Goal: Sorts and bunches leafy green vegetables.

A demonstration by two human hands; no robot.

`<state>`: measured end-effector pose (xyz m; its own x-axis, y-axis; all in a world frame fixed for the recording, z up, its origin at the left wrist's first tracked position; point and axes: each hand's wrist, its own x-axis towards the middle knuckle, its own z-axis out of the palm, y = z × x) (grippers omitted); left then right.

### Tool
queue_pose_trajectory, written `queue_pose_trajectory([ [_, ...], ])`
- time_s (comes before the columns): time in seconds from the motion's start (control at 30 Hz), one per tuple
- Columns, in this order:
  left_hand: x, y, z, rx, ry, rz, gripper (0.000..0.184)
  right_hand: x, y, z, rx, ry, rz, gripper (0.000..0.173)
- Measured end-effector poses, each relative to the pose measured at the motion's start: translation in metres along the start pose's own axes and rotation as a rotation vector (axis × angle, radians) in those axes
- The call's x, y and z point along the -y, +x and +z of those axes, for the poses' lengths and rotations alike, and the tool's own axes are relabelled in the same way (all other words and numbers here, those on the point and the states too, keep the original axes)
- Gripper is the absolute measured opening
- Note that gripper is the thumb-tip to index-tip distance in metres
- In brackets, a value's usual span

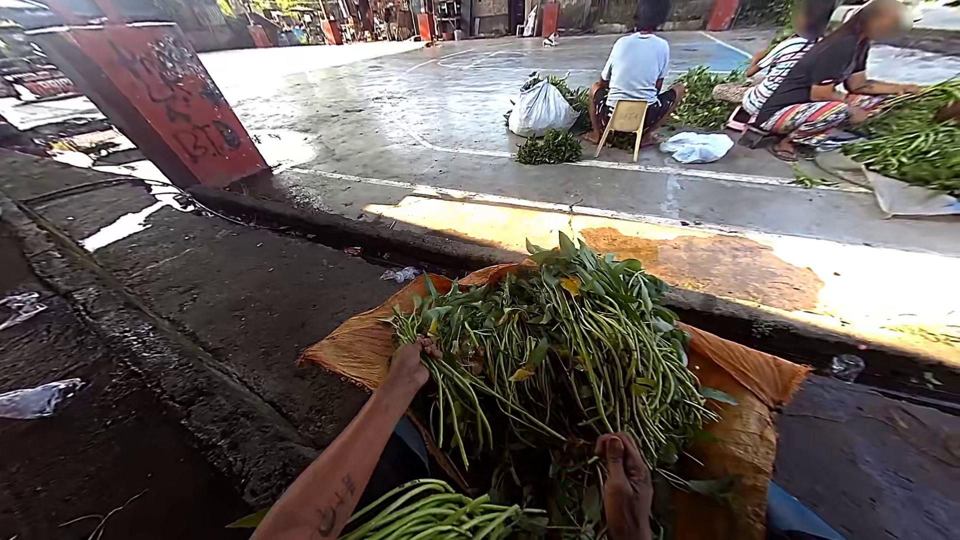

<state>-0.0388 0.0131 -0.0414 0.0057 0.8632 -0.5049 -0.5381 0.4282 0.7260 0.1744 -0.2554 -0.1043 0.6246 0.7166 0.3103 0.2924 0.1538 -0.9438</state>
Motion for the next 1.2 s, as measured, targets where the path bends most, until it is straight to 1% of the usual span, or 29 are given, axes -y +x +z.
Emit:
queue_pose_trajectory([
  [0.03,-0.005,0.003,-0.003,-0.013,-0.01,0.035,0.019,0.002,0.004,-0.014,0.207,-0.157,0.097,0.035],
  [0.1,-0.004,0.004,-0.006,-0.02,-0.005,0.061,0.013,0.007,0.021,-0.025,0.805,-0.462,0.317,0.028],
  [0.13,0.0,0.002,-0.006,0.005,0.013,0.049,0.01,0.005,0.026,-0.019,0.949,-0.571,0.359,0.035],
  [0.17,0.004,-0.001,-0.004,0.034,0.045,0.029,0.009,0.001,0.028,-0.012,0.926,-0.627,0.342,0.053],
  [0.2,0.009,-0.005,-0.002,0.064,0.087,0.002,0.008,-0.004,0.029,-0.004,0.8,-0.638,0.286,0.068],
  [0.23,0.013,-0.009,0.0,0.097,0.135,-0.028,0.008,-0.008,0.034,0.005,0.66,-0.653,0.255,0.075],
  [0.27,0.017,-0.013,0.002,0.132,0.175,-0.06,0.009,-0.009,0.042,0.013,0.573,-0.685,0.293,0.077],
  [0.3,0.019,-0.016,0.002,0.165,0.211,-0.085,0.009,-0.009,0.051,0.019,0.544,-0.734,0.363,0.076],
  [0.37,0.022,-0.021,0.004,0.226,0.256,-0.113,0.011,-0.005,0.068,0.026,0.572,-0.809,0.476,0.069],
  [0.47,0.018,-0.026,0.009,0.316,0.281,-0.132,0.015,0.011,0.079,0.03,0.457,-0.837,0.458,0.052],
  [0.5,0.019,-0.028,0.009,0.328,0.283,-0.133,0.017,0.015,0.083,0.029,0.463,-0.883,0.478,0.051],
  [0.57,0.02,-0.03,0.01,0.336,0.286,-0.133,0.018,0.015,0.091,0.026,0.54,-0.944,0.529,0.048],
  [0.6,0.02,-0.03,0.011,0.341,0.29,-0.129,0.018,0.014,0.093,0.024,0.552,-0.914,0.506,0.043],
  [0.63,0.02,-0.03,0.011,0.344,0.289,-0.124,0.017,0.015,0.091,0.022,0.529,-0.835,0.43,0.037],
  [0.73,0.019,-0.029,0.011,0.327,0.271,-0.123,0.016,0.033,0.062,0.011,0.335,-0.542,0.115,0.022],
  [0.8,0.017,-0.026,0.011,0.311,0.255,-0.117,0.017,0.044,0.042,0.001,0.246,-0.391,-0.023,0.017],
  [0.9,0.018,-0.025,0.009,0.291,0.268,-0.116,0.019,0.055,0.021,-0.014,0.239,-0.283,-0.079,0.018],
  [1.2,0.027,-0.03,0.01,0.308,0.301,-0.123,0.017,0.059,0.011,-0.035,0.188,-0.254,-0.154,0.019],
])
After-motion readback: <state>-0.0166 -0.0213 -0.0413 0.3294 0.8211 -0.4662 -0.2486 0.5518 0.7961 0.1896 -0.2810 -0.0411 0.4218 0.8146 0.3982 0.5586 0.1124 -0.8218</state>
